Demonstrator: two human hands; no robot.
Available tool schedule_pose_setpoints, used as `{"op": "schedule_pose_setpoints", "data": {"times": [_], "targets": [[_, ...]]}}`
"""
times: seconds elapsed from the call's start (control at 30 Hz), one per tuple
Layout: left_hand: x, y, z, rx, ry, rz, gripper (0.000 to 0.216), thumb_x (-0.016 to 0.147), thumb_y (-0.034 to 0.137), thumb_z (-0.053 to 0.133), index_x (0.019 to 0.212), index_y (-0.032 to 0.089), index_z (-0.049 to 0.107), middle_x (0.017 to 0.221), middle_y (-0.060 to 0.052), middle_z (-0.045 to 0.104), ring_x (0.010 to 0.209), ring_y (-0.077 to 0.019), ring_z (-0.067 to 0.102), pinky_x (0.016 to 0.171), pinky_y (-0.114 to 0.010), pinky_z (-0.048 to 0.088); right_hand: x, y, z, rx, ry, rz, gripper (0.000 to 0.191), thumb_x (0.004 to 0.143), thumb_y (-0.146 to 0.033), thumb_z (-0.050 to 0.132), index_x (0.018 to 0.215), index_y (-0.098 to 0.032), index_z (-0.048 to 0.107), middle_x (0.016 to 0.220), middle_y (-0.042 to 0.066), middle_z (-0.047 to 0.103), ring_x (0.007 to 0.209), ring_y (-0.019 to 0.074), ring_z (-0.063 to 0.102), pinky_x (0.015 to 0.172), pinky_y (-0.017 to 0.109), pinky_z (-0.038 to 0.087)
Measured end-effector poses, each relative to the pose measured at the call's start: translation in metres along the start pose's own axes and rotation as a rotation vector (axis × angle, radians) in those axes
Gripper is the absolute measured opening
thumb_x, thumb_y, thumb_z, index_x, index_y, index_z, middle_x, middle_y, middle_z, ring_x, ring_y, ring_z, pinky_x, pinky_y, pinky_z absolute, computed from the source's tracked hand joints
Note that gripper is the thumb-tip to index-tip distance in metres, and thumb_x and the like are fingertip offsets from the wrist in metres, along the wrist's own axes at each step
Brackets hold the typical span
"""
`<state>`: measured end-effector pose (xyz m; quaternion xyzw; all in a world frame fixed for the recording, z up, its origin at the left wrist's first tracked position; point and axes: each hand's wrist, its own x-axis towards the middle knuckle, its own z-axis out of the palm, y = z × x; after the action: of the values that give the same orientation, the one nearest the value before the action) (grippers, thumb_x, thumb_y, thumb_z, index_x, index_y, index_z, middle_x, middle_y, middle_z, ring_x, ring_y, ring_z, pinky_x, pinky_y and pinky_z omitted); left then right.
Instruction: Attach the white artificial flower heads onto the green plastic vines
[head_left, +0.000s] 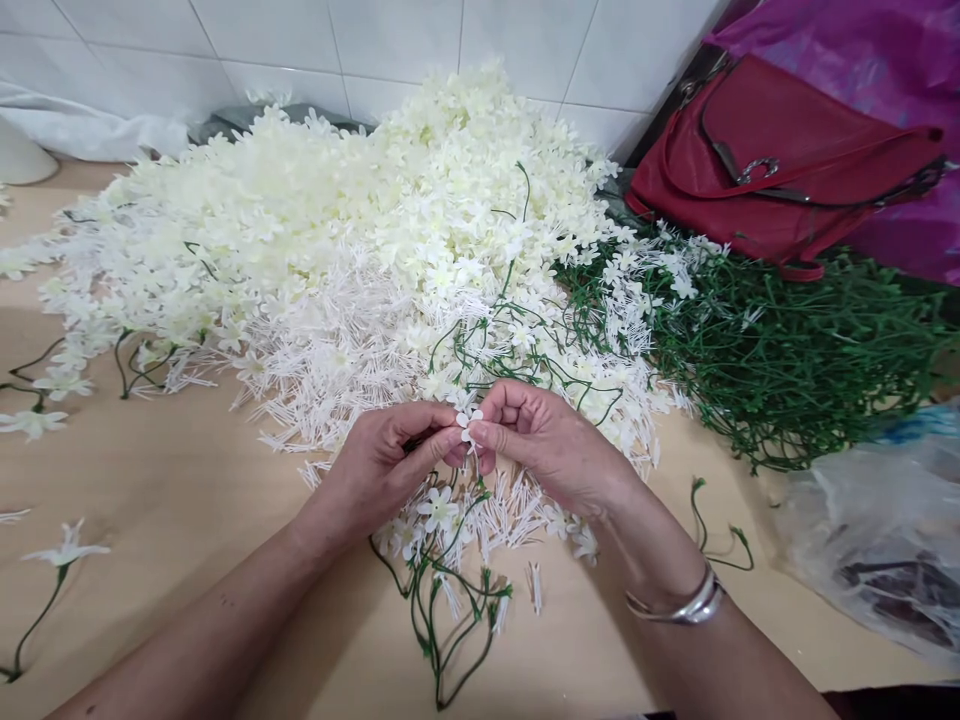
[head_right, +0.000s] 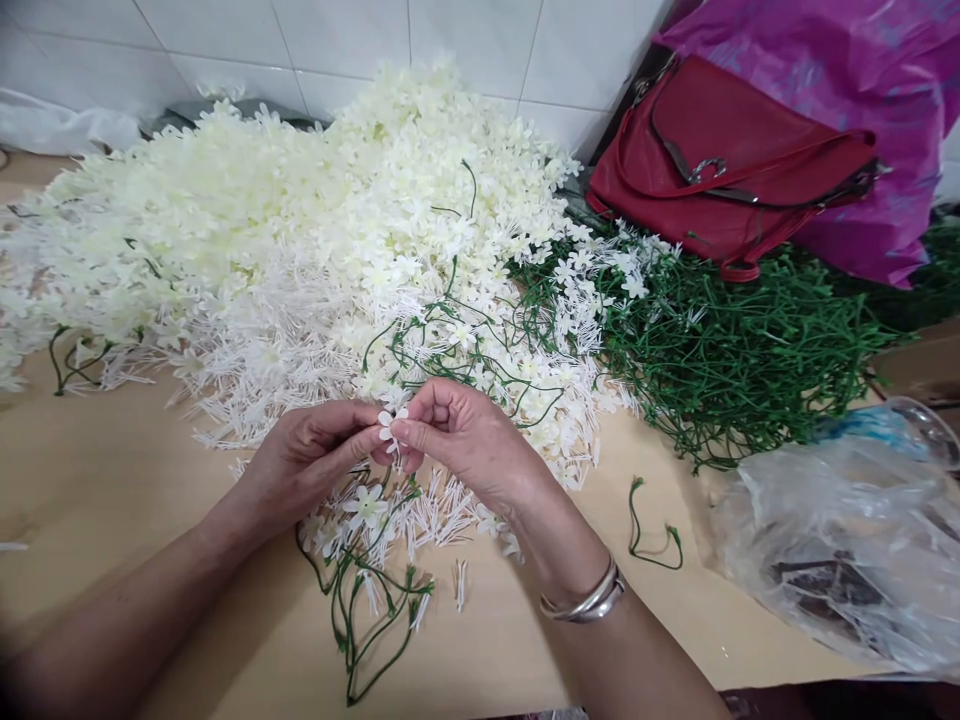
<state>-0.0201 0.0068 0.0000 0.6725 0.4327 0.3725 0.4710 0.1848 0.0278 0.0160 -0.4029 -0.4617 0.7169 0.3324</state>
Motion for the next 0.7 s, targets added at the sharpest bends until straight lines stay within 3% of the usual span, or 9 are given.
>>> {"op": "schedule_pose_setpoints", "data": {"times": [0.17,0.5,0.7], "targets": [[0.0,0.0022,0.0005,-0.072,0.008,-0.044,0.021,0.103,0.035,0.063,0.096,0.019,0.075,0.081,-0.001,0.076,0.077,-0.0146,0.07,0.076,-0.025,0.052,-0.001,0.0018,0.0031,0.064,0.044,-0.035,0.032,0.078,-0.039,0.091,0.083,-0.022,0.065,0.07,-0.005,0.068,0.064,0.0108,0.066,0.068,0.026,0.051],[0.0025,0.0013,0.0009,-0.241,0.011,-0.048,0.018,0.106,0.035,0.058,0.102,0.021,0.069,0.084,0.001,0.071,0.081,-0.0125,0.067,0.08,-0.024,0.051,-0.0061,-0.0062,-0.0028,0.224,-0.019,-0.046,0.03,0.088,-0.043,0.083,0.106,-0.021,0.071,0.088,-0.001,0.072,0.08,0.0118,0.072,0.082,0.028,0.052],[0.0009,0.0016,0.0015,-0.145,-0.004,-0.014,0.021,0.106,0.035,0.059,0.099,0.02,0.071,0.087,-0.001,0.071,0.081,-0.0127,0.066,0.079,-0.024,0.051,-0.0046,-0.0003,0.0012,0.148,0.017,-0.042,0.029,0.083,-0.038,0.087,0.099,-0.022,0.069,0.079,-0.003,0.071,0.077,0.0126,0.068,0.081,0.029,0.052]]}}
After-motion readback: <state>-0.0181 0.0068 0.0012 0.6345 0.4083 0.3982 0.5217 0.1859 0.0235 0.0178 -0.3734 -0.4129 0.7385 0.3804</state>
